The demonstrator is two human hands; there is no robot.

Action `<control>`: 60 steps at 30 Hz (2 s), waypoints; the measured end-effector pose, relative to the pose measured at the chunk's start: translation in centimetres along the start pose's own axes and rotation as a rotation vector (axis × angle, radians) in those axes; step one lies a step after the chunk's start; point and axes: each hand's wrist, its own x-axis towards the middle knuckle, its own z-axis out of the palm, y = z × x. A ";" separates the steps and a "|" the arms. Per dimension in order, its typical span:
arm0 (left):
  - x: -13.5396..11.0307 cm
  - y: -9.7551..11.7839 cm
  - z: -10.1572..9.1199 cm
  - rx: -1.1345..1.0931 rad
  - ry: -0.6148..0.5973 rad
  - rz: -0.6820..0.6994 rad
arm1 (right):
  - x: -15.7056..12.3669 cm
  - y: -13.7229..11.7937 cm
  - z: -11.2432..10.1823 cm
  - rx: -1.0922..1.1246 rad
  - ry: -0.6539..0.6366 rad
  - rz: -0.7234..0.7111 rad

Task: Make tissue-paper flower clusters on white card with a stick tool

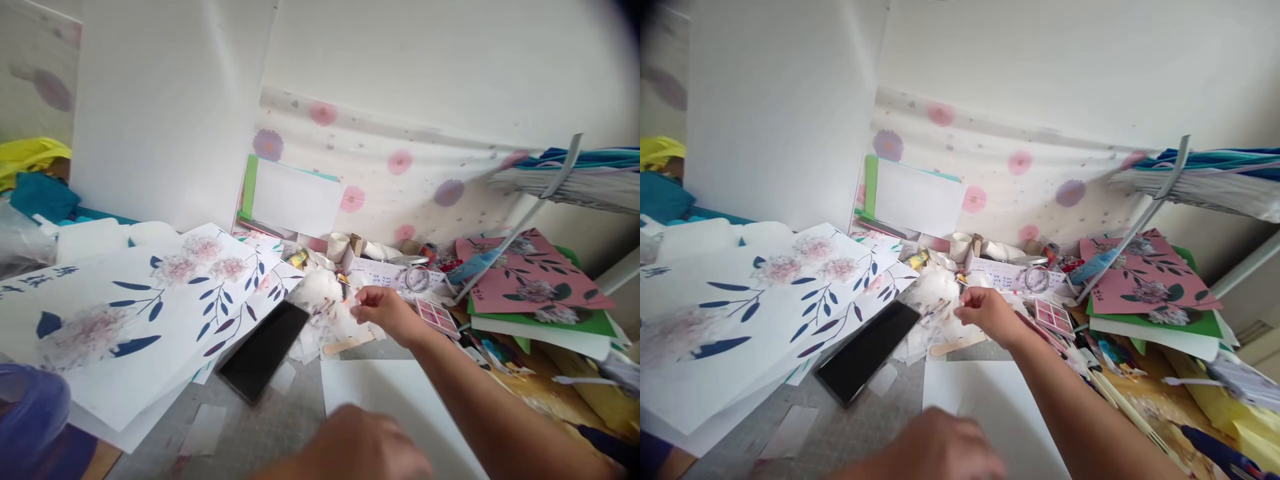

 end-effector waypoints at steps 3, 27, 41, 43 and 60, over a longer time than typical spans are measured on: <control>1.6 -0.5 -2.4 -0.016 0.325 -0.301 | -3.8 -0.1 0.2 0.148 -0.057 0.032; 2.9 -3.4 -3.5 -0.414 0.347 -0.716 | -7.3 4.3 2.9 0.063 0.132 -0.165; 3.0 -5.1 -3.3 -0.116 0.284 -0.746 | -12.4 5.3 -9.9 -0.719 0.237 0.264; 2.8 -5.3 -3.1 0.007 0.283 -0.688 | -13.8 6.1 -9.9 -0.790 0.213 0.322; 2.8 -5.0 -3.6 0.357 0.247 -0.503 | -14.5 6.9 -5.9 -1.108 0.074 0.532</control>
